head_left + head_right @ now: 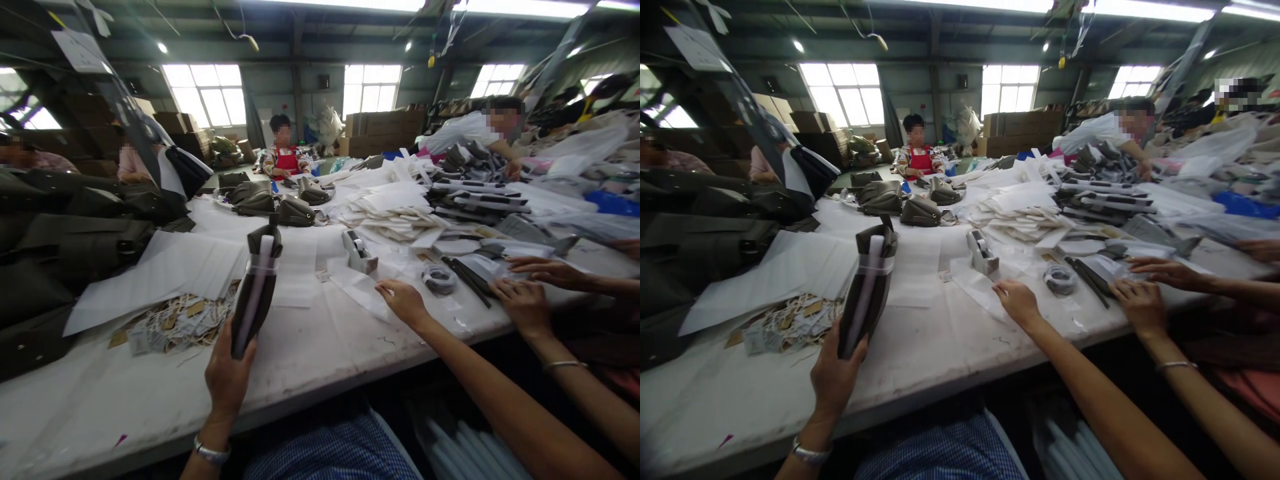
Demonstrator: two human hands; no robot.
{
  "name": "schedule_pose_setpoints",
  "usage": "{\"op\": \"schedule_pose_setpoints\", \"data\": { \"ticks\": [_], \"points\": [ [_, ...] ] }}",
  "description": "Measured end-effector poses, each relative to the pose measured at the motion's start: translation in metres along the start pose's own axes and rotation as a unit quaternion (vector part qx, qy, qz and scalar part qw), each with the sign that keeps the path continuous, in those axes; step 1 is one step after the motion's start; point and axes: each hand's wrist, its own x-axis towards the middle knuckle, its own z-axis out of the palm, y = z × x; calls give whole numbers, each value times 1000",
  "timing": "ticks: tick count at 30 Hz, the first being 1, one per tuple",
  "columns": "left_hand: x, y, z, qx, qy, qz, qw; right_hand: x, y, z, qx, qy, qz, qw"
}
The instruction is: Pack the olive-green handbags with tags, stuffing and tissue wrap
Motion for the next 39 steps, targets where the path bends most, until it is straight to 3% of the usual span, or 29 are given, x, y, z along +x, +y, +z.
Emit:
{"op": "schedule_pose_setpoints", "data": {
  "ticks": [2,5,8,11,13,16,18,19,20,21,22,24,26,28,30,32,35,39],
  "points": [
    [0,0,0,1,-3,-2,1000,4,-12,-6,40,42,-23,998],
    [1,2,-1,3,-6,-7,1000,19,-30,-16,239,70,42,968],
    [2,4,-2,-2,-5,-7,1000,34,-47,-22,388,46,126,912],
    [1,3,-2,-4,-3,-6,1000,25,-67,-15,446,5,150,882],
    [0,0,-1,-4,1,0,1000,0,-83,0,531,-72,203,820],
    [-1,-3,1,-4,0,8,1000,-57,-106,33,628,-211,294,689],
    [-2,-4,1,-5,-6,7,1000,-93,-118,55,648,-272,318,636],
    [-2,-4,1,-6,-8,6,1000,-107,-122,63,650,-293,318,625],
    [-2,-3,1,-6,-9,6,1000,-117,-124,70,646,-310,311,624],
    [-1,-3,0,-7,-9,6,1000,-124,-125,75,631,-321,295,642],
    [-1,-2,0,-8,-8,7,1000,-127,-124,77,598,-327,269,681],
    [0,-1,-1,-12,-5,12,1000,-122,-119,74,471,-317,175,804],
    [0,-1,-1,-17,-3,16,1000,-109,-111,62,273,-270,70,921],
    [-1,-1,-1,-22,-4,16,1000,-90,-107,48,94,-216,14,972],
    [-1,-2,0,-25,-6,11,1000,-68,-106,38,19,-167,-1,986],
    [-1,-2,0,-26,-8,10,1000,-44,-106,38,53,-116,-14,992],
    [-1,-3,0,-24,-5,23,999,-8,-106,62,166,-49,2,985],
    [-1,-5,1,-21,-3,47,999,29,-111,103,258,-58,29,964]
  ]
}}
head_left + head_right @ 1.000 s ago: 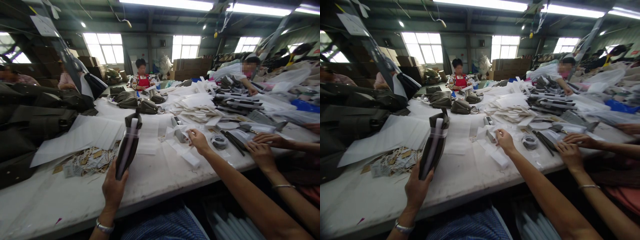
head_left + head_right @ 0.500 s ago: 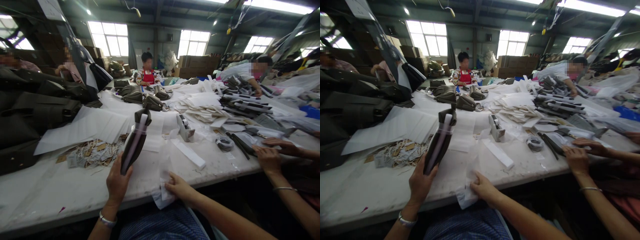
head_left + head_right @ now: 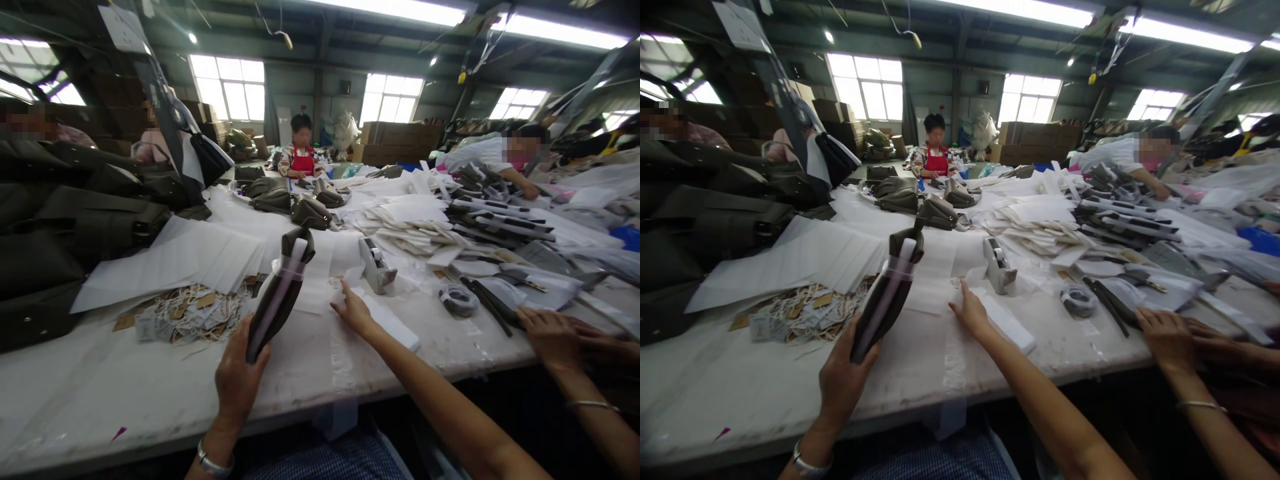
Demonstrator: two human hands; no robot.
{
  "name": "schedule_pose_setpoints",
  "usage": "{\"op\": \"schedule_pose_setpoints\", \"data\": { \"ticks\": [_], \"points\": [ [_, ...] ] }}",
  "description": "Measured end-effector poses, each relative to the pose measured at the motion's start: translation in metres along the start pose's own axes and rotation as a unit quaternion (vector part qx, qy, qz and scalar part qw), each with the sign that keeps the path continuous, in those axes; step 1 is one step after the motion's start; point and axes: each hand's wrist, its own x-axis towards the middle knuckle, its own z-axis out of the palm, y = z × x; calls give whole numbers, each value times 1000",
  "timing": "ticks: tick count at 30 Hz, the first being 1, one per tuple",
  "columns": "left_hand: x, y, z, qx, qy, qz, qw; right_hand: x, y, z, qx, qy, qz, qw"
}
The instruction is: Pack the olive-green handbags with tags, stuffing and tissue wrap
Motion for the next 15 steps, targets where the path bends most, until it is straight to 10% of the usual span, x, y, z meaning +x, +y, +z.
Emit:
{"op": "schedule_pose_setpoints", "data": {
  "ticks": [9,15],
  "points": [
    [-3,-1,2,8,6,-5,1000,2,-24,29,119,-200,-238,943],
    [-2,-3,2,8,9,-4,1000,2,-4,37,-106,-60,-131,984]
  ]
}}
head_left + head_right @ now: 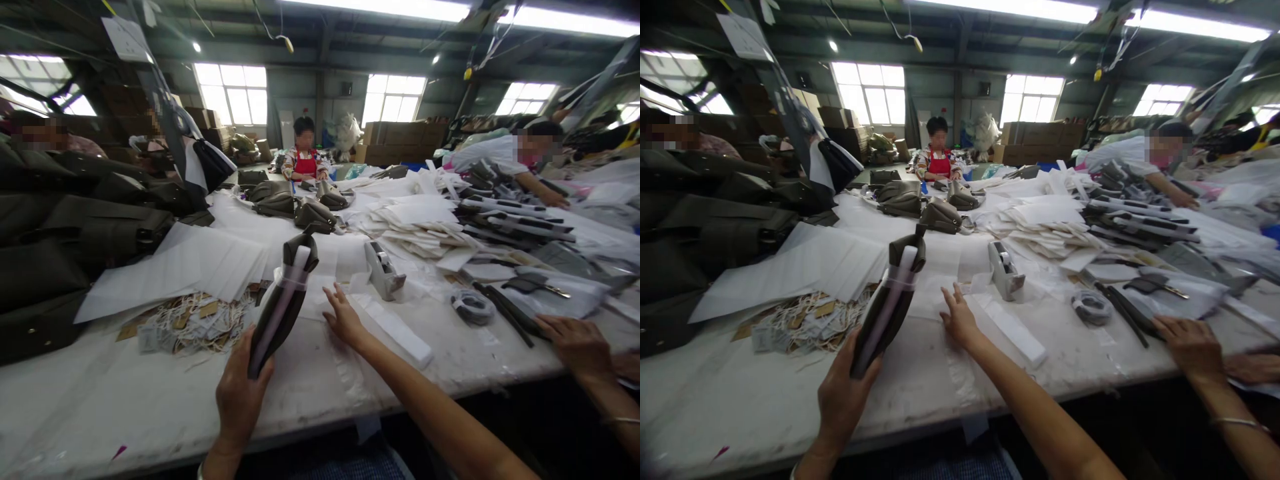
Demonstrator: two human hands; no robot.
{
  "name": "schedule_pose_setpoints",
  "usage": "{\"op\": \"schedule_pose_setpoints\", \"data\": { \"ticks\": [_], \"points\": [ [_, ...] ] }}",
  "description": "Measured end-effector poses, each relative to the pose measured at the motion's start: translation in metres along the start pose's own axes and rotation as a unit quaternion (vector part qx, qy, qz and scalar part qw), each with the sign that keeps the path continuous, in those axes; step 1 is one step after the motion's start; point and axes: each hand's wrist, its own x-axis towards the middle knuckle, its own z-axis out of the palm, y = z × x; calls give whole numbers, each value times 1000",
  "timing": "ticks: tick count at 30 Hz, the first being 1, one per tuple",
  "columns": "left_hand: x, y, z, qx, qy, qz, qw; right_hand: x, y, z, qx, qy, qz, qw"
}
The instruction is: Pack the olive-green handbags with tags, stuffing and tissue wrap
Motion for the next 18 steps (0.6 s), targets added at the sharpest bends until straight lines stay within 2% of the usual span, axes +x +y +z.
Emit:
{"op": "schedule_pose_setpoints", "data": {
  "ticks": [2,4,6,8,14,16,18],
  "points": [
    [0,-1,0,-2,-1,0,1000,-21,1,-3,-65,-6,-59,996],
    [0,0,1,-3,-2,1,1000,-49,2,-8,-115,-60,-127,983],
    [2,1,1,3,0,6,1000,-73,3,-10,-147,-121,-146,971],
    [5,3,2,15,8,17,1000,-83,2,-7,-163,-148,-129,967],
    [27,17,-7,51,20,64,996,-52,-24,22,-146,-98,-84,981],
    [34,24,-15,59,26,83,994,-52,-32,25,-127,-68,-99,985],
    [36,32,-25,64,35,112,991,-65,-34,23,-108,-43,-126,985]
  ]
}}
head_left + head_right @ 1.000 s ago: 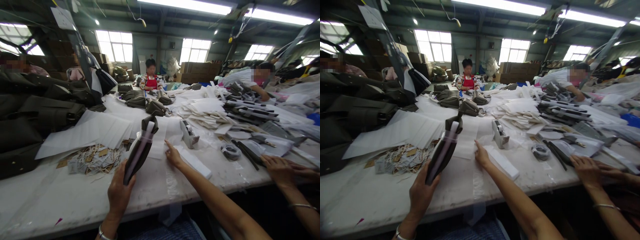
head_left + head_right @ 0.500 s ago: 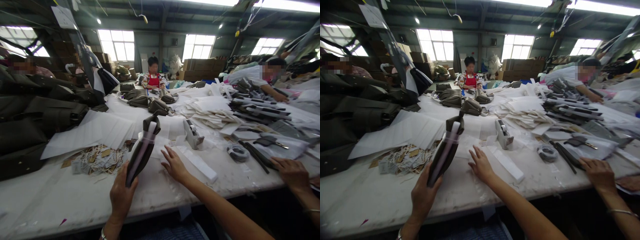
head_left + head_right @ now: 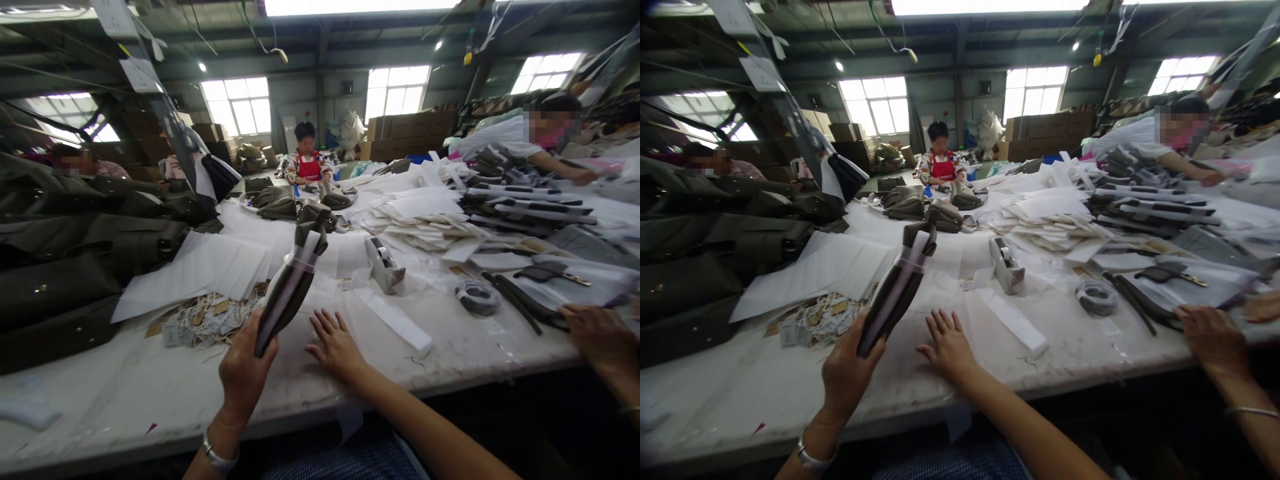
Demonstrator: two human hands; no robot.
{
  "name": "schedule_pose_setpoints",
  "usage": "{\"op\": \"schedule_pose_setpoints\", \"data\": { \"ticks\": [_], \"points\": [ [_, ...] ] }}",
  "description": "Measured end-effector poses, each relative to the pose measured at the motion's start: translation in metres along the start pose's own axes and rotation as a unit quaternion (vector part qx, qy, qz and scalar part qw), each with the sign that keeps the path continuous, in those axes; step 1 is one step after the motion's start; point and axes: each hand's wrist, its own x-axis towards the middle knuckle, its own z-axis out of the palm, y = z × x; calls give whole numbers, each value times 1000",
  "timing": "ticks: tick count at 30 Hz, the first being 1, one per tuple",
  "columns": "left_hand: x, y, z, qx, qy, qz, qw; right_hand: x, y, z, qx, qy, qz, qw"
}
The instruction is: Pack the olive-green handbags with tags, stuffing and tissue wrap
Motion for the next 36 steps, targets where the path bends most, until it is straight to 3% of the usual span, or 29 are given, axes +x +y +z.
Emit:
{"op": "schedule_pose_setpoints", "data": {
  "ticks": [5,9,12,15,18,20,22,26,31,36],
  "points": [
    [-10,26,-15,-3,8,100,995,-60,-4,-20,100,36,-120,987],
    [-41,49,-3,-11,-25,172,985,-96,-12,-56,164,26,-223,961],
    [-69,65,11,-20,-60,211,976,-99,-14,-84,165,64,-250,952],
    [-84,77,21,-20,-73,229,970,-76,-5,-102,169,128,-206,956],
    [-84,84,25,-14,-78,231,970,-28,12,-105,158,135,-80,975],
    [-81,85,25,-17,-78,241,967,10,24,-98,136,58,36,988],
    [-80,87,24,-23,-75,249,965,48,35,-85,117,-41,124,985],
    [-83,89,19,-28,-77,266,960,103,50,-52,119,-160,193,961],
    [-87,89,19,-30,-89,262,961,118,57,-28,201,-202,243,927],
    [-87,90,21,-40,-84,239,967,105,52,-40,353,-168,210,896]
  ]
}}
